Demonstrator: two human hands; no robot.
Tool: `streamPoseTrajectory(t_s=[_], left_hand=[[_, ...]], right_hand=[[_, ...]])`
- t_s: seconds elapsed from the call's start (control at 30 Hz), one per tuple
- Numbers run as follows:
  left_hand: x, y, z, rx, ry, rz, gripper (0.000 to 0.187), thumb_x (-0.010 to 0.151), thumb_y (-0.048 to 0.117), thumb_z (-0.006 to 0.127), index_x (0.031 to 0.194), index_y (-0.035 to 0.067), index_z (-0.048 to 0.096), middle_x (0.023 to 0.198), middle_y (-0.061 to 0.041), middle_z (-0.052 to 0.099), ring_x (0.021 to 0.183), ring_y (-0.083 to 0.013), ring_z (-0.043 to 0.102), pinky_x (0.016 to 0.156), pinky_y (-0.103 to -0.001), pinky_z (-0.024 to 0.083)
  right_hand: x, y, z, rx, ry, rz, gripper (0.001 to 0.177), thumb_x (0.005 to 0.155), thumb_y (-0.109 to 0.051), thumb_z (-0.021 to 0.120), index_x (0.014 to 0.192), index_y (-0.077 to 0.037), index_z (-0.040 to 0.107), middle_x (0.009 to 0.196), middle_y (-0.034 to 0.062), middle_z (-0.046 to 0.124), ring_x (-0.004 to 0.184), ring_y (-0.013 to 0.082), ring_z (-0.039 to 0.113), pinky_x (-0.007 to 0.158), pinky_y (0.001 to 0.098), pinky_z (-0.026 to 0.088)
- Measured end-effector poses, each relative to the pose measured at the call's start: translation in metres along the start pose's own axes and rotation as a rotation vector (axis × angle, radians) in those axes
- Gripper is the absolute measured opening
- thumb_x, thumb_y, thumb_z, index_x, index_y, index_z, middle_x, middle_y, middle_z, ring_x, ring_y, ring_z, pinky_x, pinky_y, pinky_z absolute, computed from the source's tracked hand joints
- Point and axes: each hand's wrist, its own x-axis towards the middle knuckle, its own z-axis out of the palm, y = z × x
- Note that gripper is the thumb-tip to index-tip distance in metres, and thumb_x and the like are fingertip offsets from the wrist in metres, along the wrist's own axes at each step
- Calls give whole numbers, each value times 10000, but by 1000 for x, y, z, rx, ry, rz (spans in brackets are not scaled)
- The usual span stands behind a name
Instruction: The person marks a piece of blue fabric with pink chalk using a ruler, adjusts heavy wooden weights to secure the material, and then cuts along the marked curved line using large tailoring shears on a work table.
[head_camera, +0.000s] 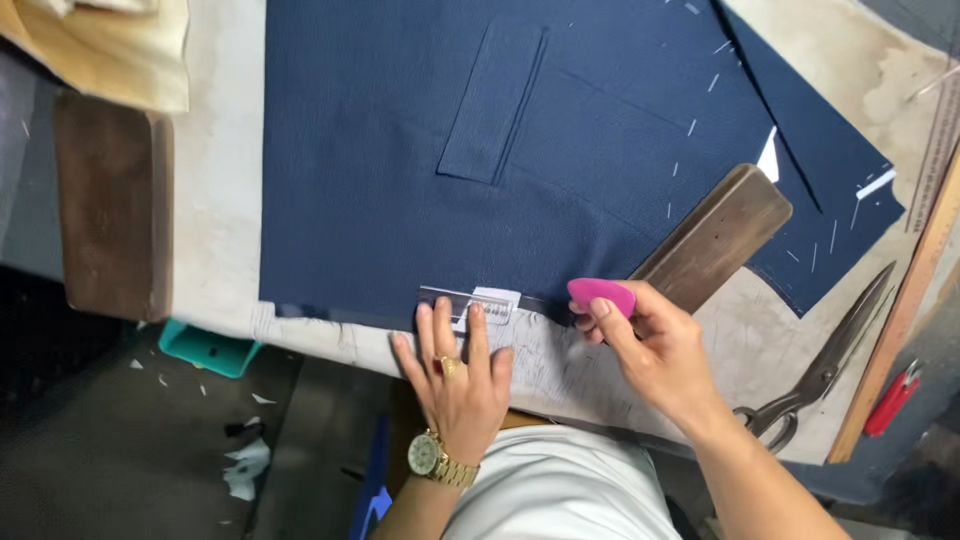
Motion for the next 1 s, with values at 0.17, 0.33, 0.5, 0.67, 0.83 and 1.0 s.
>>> streamPoseTrajectory(t_s=[0.17, 0.33, 0.5, 0.67, 0.83, 1.0], left_hand=[[-9, 14, 18, -58, 23, -65, 521, 1080, 435, 453, 1472, 96, 503, 1528, -270, 457, 1438, -472, 462, 1191, -709, 262], [-15, 11, 29, -24, 0, -66, 524, 1085, 460, 416, 1471, 121, 521, 1533, -225, 488, 1446, -423, 472, 1187, -709, 207], [-18, 12, 32, 12, -37, -73, 525, 1088, 479, 382, 1467, 148, 530, 1539, -206, 497, 1447, -390, 471, 1180, -716, 168], [-18, 11, 35, 16, 0, -66, 523, 1094, 475, 365, 1469, 155, 540, 1531, -201, 508, 1445, -386, 478, 1189, -713, 161], [-19, 11, 35, 18, -2, -70, 520, 1093, 474, 371, 1465, 160, 552, 1533, -199, 499, 1446, -381, 476, 1192, -709, 153], [-17, 12, 35, 23, 12, -70, 505, 1092, 469, 393, 1455, 162, 562, 1518, -200, 517, 1434, -380, 492, 1195, -701, 149]], right_hand=[[23, -9, -6, -30, -127, 7, 250, 985, -186, 634, 1152, -56, 767, 959, 38, 749, 697, 127, 705, 679, 206, 589], [40, -7, -3, -86, -184, -115, 186, 966, -110, 675, 1120, -46, 759, 949, 54, 733, 719, 113, 698, 706, 200, 608], [50, -5, -3, -105, -280, -111, 239, 998, -148, 625, 1188, -55, 736, 1000, 47, 715, 737, 111, 701, 733, 203, 593], [53, -3, -3, -89, -193, -141, 196, 993, -109, 653, 1151, -33, 741, 938, 52, 734, 770, 83, 668, 716, 192, 616], [55, -1, -6, -97, -182, -119, 197, 993, -130, 660, 1150, -41, 740, 929, 43, 737, 712, 79, 663, 711, 185, 600], [56, -1, -3, -93, -168, -134, 171, 983, -113, 681, 1124, -32, 731, 923, 46, 737, 725, 77, 669, 724, 185, 589]])
